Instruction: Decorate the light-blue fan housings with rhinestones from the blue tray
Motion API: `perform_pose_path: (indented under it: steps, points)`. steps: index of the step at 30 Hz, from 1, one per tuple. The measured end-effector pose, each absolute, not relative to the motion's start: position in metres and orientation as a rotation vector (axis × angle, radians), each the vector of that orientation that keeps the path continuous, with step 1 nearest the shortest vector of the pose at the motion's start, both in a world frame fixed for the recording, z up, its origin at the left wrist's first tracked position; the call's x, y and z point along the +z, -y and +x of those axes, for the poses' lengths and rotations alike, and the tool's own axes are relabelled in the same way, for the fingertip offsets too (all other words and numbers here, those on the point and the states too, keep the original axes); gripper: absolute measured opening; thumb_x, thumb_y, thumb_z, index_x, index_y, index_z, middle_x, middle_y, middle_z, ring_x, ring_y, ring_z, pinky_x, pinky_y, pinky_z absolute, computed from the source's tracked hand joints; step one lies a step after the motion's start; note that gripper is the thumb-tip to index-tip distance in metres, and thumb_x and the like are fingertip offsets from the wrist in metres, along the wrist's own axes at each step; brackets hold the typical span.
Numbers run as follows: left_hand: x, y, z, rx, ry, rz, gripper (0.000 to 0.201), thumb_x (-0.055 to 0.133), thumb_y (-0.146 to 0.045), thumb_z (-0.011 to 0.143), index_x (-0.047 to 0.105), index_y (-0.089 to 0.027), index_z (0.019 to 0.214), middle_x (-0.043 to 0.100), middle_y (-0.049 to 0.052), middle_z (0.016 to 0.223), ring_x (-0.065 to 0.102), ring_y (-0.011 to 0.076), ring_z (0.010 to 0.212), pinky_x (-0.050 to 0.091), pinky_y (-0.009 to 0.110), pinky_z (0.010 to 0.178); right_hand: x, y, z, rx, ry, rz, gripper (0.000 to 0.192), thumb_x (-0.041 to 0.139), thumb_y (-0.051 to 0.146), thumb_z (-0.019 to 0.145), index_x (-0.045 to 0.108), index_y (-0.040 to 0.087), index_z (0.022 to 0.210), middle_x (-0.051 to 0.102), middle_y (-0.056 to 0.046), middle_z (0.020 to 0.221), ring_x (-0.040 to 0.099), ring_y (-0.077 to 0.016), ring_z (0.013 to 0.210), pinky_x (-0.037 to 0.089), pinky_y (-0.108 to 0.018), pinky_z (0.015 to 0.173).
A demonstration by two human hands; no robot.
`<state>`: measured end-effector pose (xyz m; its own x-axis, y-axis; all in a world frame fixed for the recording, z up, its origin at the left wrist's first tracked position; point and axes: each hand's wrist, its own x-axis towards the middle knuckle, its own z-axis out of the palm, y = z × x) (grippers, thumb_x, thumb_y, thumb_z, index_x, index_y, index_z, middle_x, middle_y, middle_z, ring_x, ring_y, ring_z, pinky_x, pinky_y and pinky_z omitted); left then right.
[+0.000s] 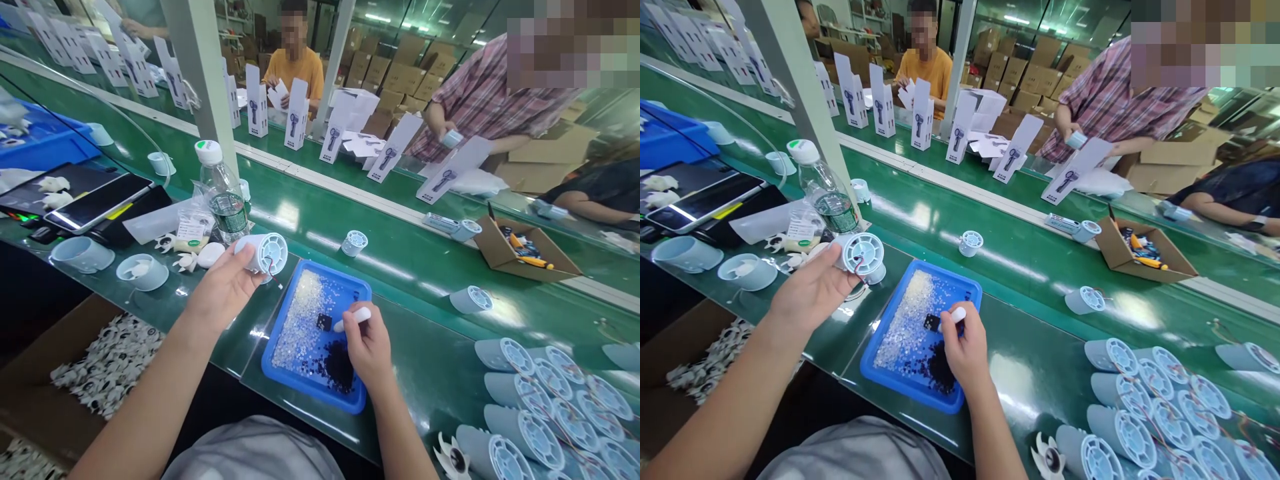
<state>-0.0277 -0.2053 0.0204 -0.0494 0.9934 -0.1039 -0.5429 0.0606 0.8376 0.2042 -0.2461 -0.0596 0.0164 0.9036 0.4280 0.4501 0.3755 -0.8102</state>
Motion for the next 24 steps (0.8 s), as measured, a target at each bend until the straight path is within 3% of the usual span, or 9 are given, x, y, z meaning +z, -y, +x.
perform_pose_path:
  steps: [6, 12, 17, 20, 24]
  points:
    - [0.018, 0.207, -0.028, 1.356, -0.878, 0.598, 0.021, 0.067, -0.037, 0.080, 0.070, -0.019, 0.092, 0.067, 0.005, 0.099, 0.062, 0.0171, 0.087, 0.054, 0.027, 0.070, -0.056, 0.248, 0.205, 0.475, 1.747, -1.290, 0.012, 0.051, 0.028, 0.091, 0.049, 0.022, 0.081, 0.052, 0.002, 0.070, 0.050, -0.0141, 0.060, 0.042, -0.026, 0.057]
    - [0.014, 0.207, -0.023, 1.291, -0.829, 0.545, 0.009, 0.070, -0.024, 0.077, 0.068, -0.015, 0.079, 0.061, 0.001, 0.076, 0.056, 0.0095, 0.069, 0.050, 0.020, 0.061, -0.044, 0.248, 0.196, 0.507, 1.760, -1.263, 0.011, 0.053, 0.028, 0.091, 0.052, 0.022, 0.082, 0.055, 0.001, 0.071, 0.053, -0.0134, 0.061, 0.044, -0.025, 0.058]
    - [0.010, 0.213, -0.012, 1.214, -0.850, 0.618, 0.011, 0.067, -0.027, 0.080, 0.066, -0.016, 0.084, 0.062, 0.002, 0.081, 0.057, 0.0115, 0.073, 0.051, 0.024, 0.066, -0.029, 0.264, 0.176, 0.419, 1.351, -1.175, 0.005, 0.056, 0.025, 0.090, 0.055, 0.022, 0.093, 0.057, -0.003, 0.088, 0.060, -0.0168, 0.075, 0.053, -0.033, 0.065]
    - [0.012, 0.218, -0.005, 1.187, -0.871, 0.676, 0.016, 0.067, -0.030, 0.080, 0.066, -0.016, 0.087, 0.063, 0.003, 0.083, 0.058, 0.0125, 0.076, 0.051, 0.026, 0.069, -0.019, 0.273, 0.164, 0.513, 1.179, -1.052, 0.013, 0.055, 0.023, 0.091, 0.054, 0.023, 0.104, 0.056, -0.007, 0.102, 0.065, -0.0203, 0.088, 0.059, -0.037, 0.067]
    - [0.017, 0.223, -0.001, 1.192, -0.902, 0.688, 0.018, 0.071, -0.030, 0.077, 0.063, -0.016, 0.085, 0.062, 0.003, 0.085, 0.058, 0.0129, 0.078, 0.051, 0.027, 0.073, -0.011, 0.274, 0.155, 0.594, 1.166, -0.962, 0.013, 0.056, 0.021, 0.090, 0.055, 0.024, 0.103, 0.056, -0.006, 0.101, 0.067, -0.0202, 0.089, 0.062, -0.039, 0.069]
